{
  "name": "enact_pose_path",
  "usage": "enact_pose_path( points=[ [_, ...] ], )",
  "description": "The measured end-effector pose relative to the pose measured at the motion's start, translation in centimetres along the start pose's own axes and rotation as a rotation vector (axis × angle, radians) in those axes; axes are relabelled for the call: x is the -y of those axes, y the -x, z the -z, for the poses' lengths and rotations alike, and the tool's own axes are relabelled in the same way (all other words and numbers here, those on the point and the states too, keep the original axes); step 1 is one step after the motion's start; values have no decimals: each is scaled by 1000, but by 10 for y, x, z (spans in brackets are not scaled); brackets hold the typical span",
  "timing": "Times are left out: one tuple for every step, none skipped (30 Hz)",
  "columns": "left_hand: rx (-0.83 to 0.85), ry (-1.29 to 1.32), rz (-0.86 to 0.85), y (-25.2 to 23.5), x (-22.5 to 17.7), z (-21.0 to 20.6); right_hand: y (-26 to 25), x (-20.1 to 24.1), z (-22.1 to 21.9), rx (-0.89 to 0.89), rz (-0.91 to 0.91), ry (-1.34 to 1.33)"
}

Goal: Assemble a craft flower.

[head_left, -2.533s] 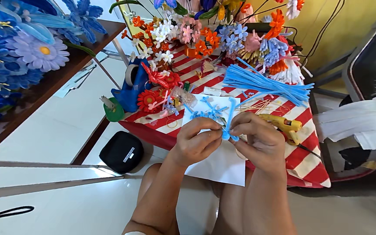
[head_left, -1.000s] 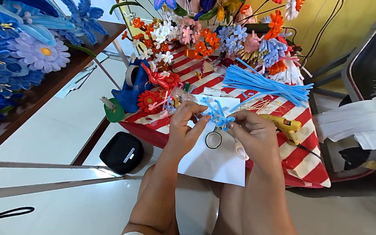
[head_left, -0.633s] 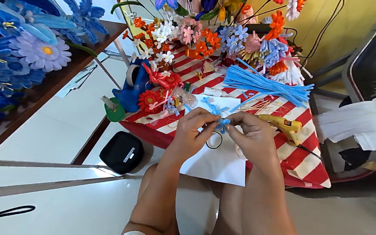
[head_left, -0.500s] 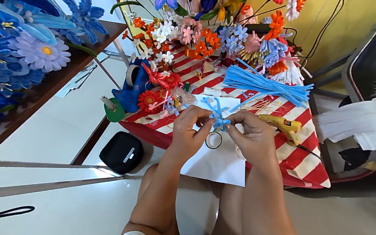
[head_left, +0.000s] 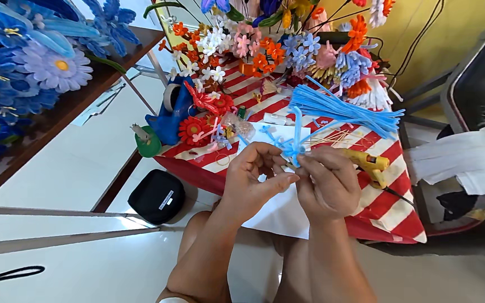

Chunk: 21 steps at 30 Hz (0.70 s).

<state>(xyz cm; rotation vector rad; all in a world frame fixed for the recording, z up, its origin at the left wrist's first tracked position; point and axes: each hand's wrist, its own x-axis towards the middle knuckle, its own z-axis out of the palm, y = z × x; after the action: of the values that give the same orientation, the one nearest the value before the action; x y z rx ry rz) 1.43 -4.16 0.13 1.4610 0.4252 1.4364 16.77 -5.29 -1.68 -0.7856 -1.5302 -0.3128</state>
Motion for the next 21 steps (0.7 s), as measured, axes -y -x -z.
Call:
enact_pose_path(
  points=[
    [-21, 19, 16, 0, -1, -2, 1, 1, -1, -9, 15, 14],
    [-43, 47, 32, 0, -2, -3, 1, 2, -1, -19, 29, 24],
    [-56, 78, 43, 0, -2, -4, 2, 2, -2, -26, 43, 30],
    [-59, 104, 46, 0, -1, -5, 2, 3, -3, -32, 51, 27],
    [-59, 119, 39, 0, -1, -4, 2, 4, -3, -36, 48, 9],
    [-60, 119, 18, 0, 0, -3, 2, 6, -4, -38, 26, -30],
    [-65, 101, -17, 0, 1, -2, 2, 6, -4, -35, -16, -96],
    [-74, 66, -65, 0, 3, 0, 2, 7, -4, -37, -67, -186],
    [-79, 13, -114, -1, 4, 3, 2, 6, -5, -54, -119, -292],
    [-78, -42, -161, -2, 5, 6, 2, 6, -6, -69, -167, -401],
    [-72, -91, -196, -3, 5, 9, 2, 5, -6, -70, -202, -483],
    [-62, -139, -217, -4, 4, 13, 1, 4, -4, -58, -218, -534],
    [-45, -179, -229, -5, 3, 16, 1, 2, -3, -38, -216, -567],
    [-20, -209, -233, -6, 2, 19, 0, 1, -1, -16, -206, -586],
    [10, -228, -233, -5, 1, 21, -1, 0, 0, 5, -191, -600],
    [44, -246, -226, -5, 0, 23, -1, -1, 1, 26, -175, -614],
    [76, -258, -222, -5, -1, 25, -2, -2, 2, 46, -161, -626],
    [103, -263, -222, -5, -2, 25, -3, -2, 3, 62, -150, -635],
    [120, -261, -222, -4, -3, 26, -3, -2, 4, 73, -143, -644],
    [136, -255, -219, -4, -4, 26, -3, -2, 4, 81, -138, -647],
    [149, -256, -216, -3, -5, 25, -4, -2, 5, 90, -132, -649]
  ],
)
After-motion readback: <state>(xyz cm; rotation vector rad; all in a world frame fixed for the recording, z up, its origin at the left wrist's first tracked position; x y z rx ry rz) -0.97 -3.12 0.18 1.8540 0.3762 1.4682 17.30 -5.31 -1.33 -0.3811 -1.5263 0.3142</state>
